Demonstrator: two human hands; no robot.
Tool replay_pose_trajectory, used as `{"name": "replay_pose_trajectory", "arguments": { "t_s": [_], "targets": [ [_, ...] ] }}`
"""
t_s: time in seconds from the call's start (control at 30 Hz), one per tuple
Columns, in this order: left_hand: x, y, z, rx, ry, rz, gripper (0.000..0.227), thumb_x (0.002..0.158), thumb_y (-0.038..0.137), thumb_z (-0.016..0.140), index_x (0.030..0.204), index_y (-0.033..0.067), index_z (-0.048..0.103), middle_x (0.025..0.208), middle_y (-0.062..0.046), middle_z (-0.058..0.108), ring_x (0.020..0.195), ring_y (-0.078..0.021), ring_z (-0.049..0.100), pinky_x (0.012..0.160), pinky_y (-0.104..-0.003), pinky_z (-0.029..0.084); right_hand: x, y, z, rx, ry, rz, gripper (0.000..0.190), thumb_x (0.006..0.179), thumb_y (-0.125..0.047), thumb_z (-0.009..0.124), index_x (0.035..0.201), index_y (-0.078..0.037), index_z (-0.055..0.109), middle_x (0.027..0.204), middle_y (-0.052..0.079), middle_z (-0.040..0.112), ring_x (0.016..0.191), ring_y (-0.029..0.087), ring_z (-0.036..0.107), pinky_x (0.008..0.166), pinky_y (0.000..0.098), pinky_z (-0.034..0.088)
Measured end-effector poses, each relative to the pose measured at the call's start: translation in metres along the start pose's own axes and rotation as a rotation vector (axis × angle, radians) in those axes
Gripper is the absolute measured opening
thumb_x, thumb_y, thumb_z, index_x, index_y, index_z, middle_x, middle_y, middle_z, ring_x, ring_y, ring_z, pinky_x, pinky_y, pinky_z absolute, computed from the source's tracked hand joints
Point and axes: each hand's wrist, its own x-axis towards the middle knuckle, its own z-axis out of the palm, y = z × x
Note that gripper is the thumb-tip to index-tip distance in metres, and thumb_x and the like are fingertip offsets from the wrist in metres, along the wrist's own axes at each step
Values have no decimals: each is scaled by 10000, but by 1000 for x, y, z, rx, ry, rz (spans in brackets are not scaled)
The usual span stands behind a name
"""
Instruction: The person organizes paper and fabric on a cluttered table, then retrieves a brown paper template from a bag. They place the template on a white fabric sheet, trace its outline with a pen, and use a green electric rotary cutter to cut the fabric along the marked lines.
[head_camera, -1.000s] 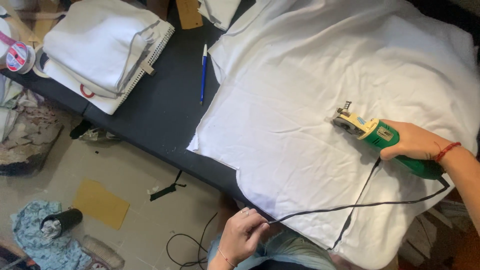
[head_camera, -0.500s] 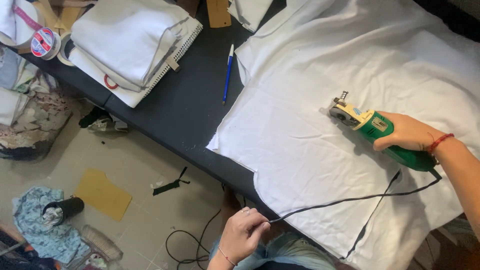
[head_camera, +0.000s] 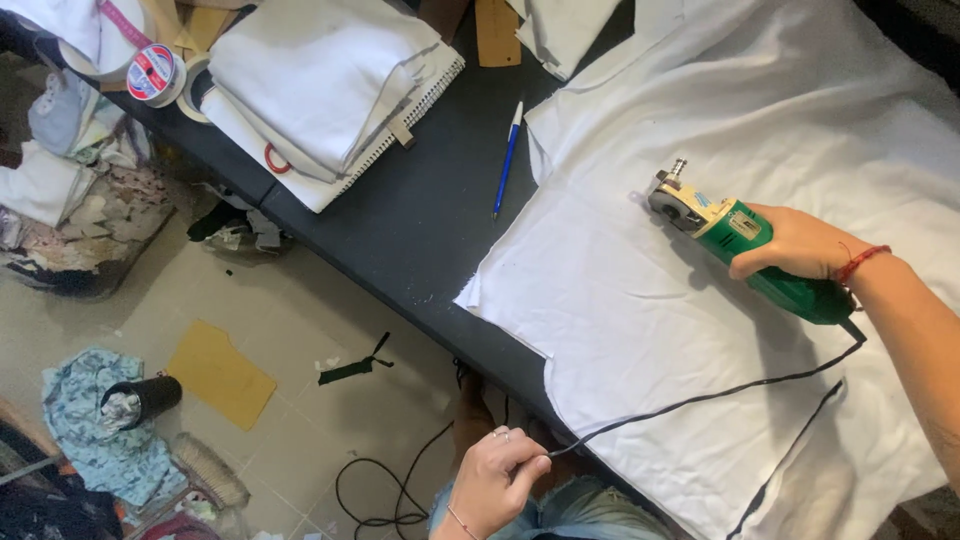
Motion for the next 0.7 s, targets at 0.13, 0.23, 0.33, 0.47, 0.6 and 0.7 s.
{"name": "replay_pose_trajectory", "arguments": {
  "t_s": [0.13,0.23,0.33,0.47,0.6,0.7],
  "targets": [
    [-2,-12,-3,47,0,55,143,798,178,531,680,110,574,615,-13,533,562,-195,464,560,-300,371,19,-8,3,-8,30,-69,462,531,-144,653,987,-111,587,801,127,615,676,257,559,597,316,412],
    [0,-8,-11,28,5,-21,154,791,168,528,657,119,587,596,9,531,536,-171,449,533,-282,381,6,-37,1,69,16,-19,463,561,-127,632,1020,-108,579,811,152,601,669,291,546,585,338,412],
    [0,-10,-15,43,6,-60,129,775,156,539,664,129,599,597,26,530,556,-156,450,525,-272,381,8,-51,1,110,13,-40,364,583,-97,623,941,-65,563,711,166,613,604,288,540,546,343,413],
    [1,-15,-20,56,36,-24,123,777,158,544,672,123,598,613,15,545,557,-170,457,529,-280,382,18,-61,-1,47,30,-31,388,557,-161,644,927,-73,567,801,150,595,665,285,540,579,334,400],
    [2,-15,-25,28,30,-58,116,770,142,558,671,121,616,599,23,539,543,-156,450,521,-269,382,18,-75,0,124,20,-47,341,585,-127,631,906,-43,553,772,168,614,651,301,562,585,350,419],
    [3,-17,-26,23,18,-59,96,767,130,576,688,119,628,597,21,527,531,-156,434,506,-266,383,25,-79,0,145,30,-71,309,583,-124,637,868,-27,563,741,176,620,622,306,566,569,348,420]
  ]
}}
